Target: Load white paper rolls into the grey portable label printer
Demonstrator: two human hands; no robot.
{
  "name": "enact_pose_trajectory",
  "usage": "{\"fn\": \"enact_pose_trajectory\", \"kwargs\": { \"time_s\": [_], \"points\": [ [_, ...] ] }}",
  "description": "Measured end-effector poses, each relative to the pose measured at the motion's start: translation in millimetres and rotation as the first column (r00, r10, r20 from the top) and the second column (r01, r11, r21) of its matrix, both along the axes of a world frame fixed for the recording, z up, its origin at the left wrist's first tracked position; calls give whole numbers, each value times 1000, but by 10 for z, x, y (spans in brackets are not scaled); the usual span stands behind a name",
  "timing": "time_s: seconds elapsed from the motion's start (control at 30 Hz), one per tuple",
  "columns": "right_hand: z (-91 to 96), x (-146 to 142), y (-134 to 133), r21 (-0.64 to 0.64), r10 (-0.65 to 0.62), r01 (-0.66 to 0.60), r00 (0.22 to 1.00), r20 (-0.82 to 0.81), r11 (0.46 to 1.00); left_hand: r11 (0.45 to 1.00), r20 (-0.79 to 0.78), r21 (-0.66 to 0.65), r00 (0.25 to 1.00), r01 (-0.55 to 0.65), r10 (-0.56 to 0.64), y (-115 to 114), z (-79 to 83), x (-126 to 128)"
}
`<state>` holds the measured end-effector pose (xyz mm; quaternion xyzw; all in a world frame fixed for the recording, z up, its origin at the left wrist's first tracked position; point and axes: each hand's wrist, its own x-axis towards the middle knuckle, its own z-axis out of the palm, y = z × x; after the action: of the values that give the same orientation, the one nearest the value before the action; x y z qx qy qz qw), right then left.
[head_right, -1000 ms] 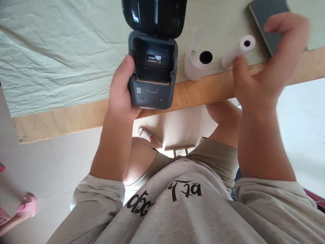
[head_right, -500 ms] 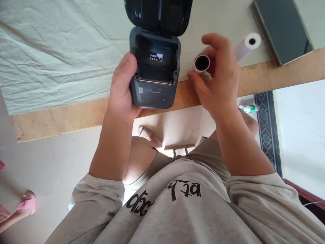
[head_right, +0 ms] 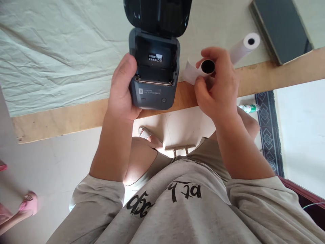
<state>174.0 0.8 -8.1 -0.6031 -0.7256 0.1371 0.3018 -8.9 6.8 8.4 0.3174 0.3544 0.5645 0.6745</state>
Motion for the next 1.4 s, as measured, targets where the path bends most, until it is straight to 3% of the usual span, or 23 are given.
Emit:
{"fn": "enact_pose_trajectory", "kwargs": {
  "time_s": [0.17, 0.3, 0.5, 0.63, 0.8, 0.93, 1.07, 1.23, 1.4],
  "points": [
    [11, -7, -15, 123, -51, 44, 997, 51, 991, 1000, 15, -9, 999, -30, 30, 3, 2, 4],
    [23, -4, -27, 41, -32, 33, 999, -33, 999, 997, -20, -43, 998, -57, 56, -11, 45, 31],
    [38, -52, -28, 4, 0, -1, 989, 146, 1000, 994, -38, -59, 995, -96, 93, -27, 90, 57],
    [63, -125, -5, -9, 9, -8, 982, 187, 1000, 997, -27, -34, 997, -71, 70, -24, 90, 62],
    [62, -128, 32, -21, 42, -38, 971, 234, 999, 985, -58, -92, 988, -145, 140, -35, 141, 103],
    [36, -71, 22, 74, 11, -22, 990, 141, 997, 997, -3, -27, 998, -67, 67, -20, 79, 57],
    [26, -19, -8, 90, -57, 55, 998, 20, 994, 999, 20, 45, 1000, 6, -7, -2, -20, -18],
    [25, -8, -10, 102, -134, 138, 990, -44, 985, 999, 28, 30, 999, 18, -18, 9, -41, -36],
    [25, 3, -38, 58, -21, 37, 969, -247, 998, 1000, 18, 15, 1000, 10, -10, 9, -21, -30]
  ]
}}
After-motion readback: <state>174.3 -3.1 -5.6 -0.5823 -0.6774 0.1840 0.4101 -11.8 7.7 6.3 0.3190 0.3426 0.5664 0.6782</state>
